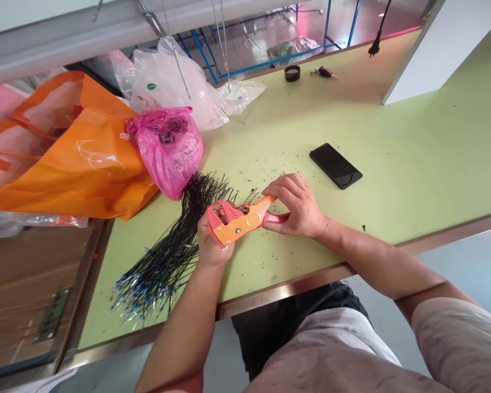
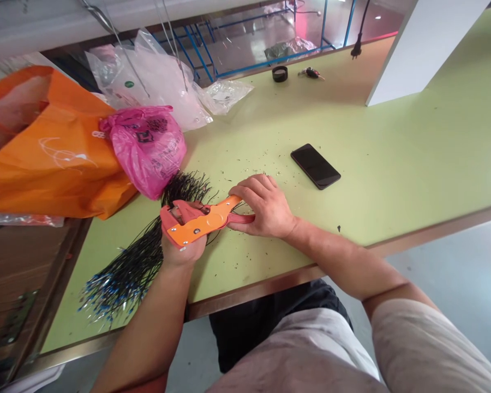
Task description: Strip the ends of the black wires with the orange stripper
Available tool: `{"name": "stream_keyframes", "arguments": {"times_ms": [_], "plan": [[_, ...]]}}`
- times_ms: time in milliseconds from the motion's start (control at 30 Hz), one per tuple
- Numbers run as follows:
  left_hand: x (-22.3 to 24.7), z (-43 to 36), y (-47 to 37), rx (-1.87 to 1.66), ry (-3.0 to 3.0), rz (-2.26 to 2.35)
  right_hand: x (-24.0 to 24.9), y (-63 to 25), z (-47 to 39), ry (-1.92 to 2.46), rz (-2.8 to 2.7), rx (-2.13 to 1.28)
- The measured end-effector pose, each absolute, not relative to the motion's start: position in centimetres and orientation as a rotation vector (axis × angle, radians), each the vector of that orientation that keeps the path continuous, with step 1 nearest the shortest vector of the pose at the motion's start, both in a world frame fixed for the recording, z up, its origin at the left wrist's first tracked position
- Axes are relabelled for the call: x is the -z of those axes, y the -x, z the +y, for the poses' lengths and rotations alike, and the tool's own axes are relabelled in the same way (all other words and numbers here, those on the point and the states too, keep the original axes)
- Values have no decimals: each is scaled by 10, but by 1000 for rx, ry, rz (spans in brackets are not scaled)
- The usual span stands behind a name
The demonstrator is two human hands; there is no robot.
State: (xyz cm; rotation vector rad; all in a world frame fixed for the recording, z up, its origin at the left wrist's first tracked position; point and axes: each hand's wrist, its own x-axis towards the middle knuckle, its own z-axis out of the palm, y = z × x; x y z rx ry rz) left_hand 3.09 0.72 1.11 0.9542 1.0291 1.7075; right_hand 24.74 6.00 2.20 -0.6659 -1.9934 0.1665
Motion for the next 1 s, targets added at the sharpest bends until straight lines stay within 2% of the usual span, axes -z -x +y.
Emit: {"name": "stream_keyframes", "arguments": {"times_ms": [600, 1000], "plan": [[-2, 3, -26, -1629, -885, 962, -23, -245, 58, 733, -2034, -249], [-11, 6, -34, -1664, -931, 976, -18, -245, 60, 706, -1978, -149]]}}
